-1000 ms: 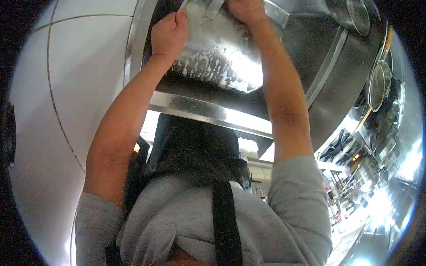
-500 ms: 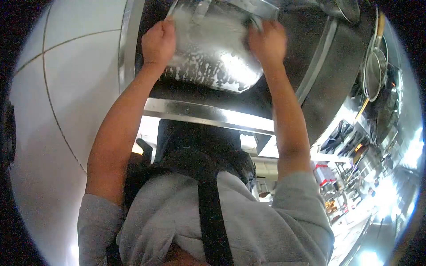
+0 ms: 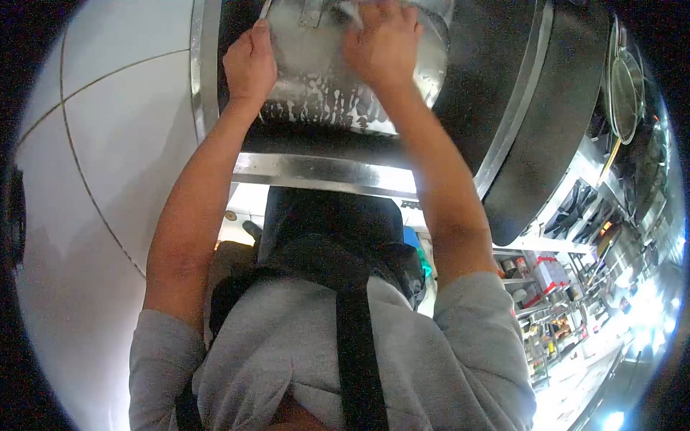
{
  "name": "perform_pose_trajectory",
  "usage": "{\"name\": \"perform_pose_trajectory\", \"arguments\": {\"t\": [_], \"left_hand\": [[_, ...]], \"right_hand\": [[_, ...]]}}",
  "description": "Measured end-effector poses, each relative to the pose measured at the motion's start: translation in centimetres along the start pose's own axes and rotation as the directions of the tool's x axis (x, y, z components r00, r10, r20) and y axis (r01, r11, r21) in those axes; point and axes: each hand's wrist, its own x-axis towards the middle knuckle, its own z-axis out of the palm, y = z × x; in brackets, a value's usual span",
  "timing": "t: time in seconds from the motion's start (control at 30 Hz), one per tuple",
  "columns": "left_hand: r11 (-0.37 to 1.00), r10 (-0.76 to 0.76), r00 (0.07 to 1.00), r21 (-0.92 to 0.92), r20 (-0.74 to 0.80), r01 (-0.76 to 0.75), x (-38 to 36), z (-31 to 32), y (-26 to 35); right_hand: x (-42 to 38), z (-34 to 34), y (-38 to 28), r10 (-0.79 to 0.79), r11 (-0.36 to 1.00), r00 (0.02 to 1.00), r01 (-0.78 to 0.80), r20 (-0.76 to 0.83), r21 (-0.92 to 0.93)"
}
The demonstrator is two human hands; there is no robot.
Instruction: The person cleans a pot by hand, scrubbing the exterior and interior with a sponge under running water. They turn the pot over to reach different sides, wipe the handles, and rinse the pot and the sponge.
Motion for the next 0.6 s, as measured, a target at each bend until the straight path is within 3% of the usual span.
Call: {"name": "perform_pose_trajectory", "arguments": {"t": [0.03,0.07,0.1,0.17,0.23,0.3,0.4,0.5,0.57,0.6], "left_hand": [[1.0,0.001,1.0,0.005,0.008,-0.001,-0.3,0.0,0.0],[1.0,0.014,1.0,-0.002,0.007,-0.014,-0.3,0.0,0.0],[1.0,0.025,1.0,-0.01,-0.003,-0.025,0.1,0.0,0.0],[1.0,0.023,1.0,-0.009,0.004,-0.023,0.1,-0.1,-0.1],[1.0,0.016,1.0,-0.01,0.003,-0.016,0.2,-0.1,-0.5],[0.986,-0.04,0.999,-0.166,-0.035,0.034,-0.1,0.1,-0.8],[0.965,-0.085,0.996,-0.247,0.021,0.088,-0.3,-0.1,-1.3],[0.977,-0.121,0.992,-0.173,0.028,0.124,-0.1,-0.1,-1.5],[0.98,-0.098,0.995,-0.173,0.025,0.1,-0.1,-0.3,-1.2],[0.983,-0.066,0.997,-0.17,0.03,0.07,-0.2,-0.5,-1.1]], "right_hand": [[0.6,-0.2,0.3,0.084,0.994,0.995,-0.087,-0.047,-0.07],[-0.3,-0.2,-0.7,0.071,0.993,0.997,-0.067,0.042,-0.101],[-1.4,-0.7,-1.2,0.063,0.993,0.997,-0.06,0.034,-0.101],[-4.1,-2.5,-1.8,-0.198,0.965,0.976,0.177,0.095,0.192],[-4.3,-3.5,-1.5,-0.191,0.967,0.975,0.168,0.11,0.189],[-4.1,-3.7,-1.8,-0.152,0.973,0.98,0.126,0.125,0.194],[-0.1,-1.0,-5.2,-0.212,0.971,0.971,0.197,0.113,0.131],[0.3,-1.3,-4.0,-0.279,0.959,0.957,0.274,0.076,0.068],[-0.2,-3.2,-1.8,-0.33,0.939,0.919,0.296,0.217,0.172],[0.2,-2.6,-1.2,-0.372,0.913,0.92,0.339,0.124,0.226]]}}
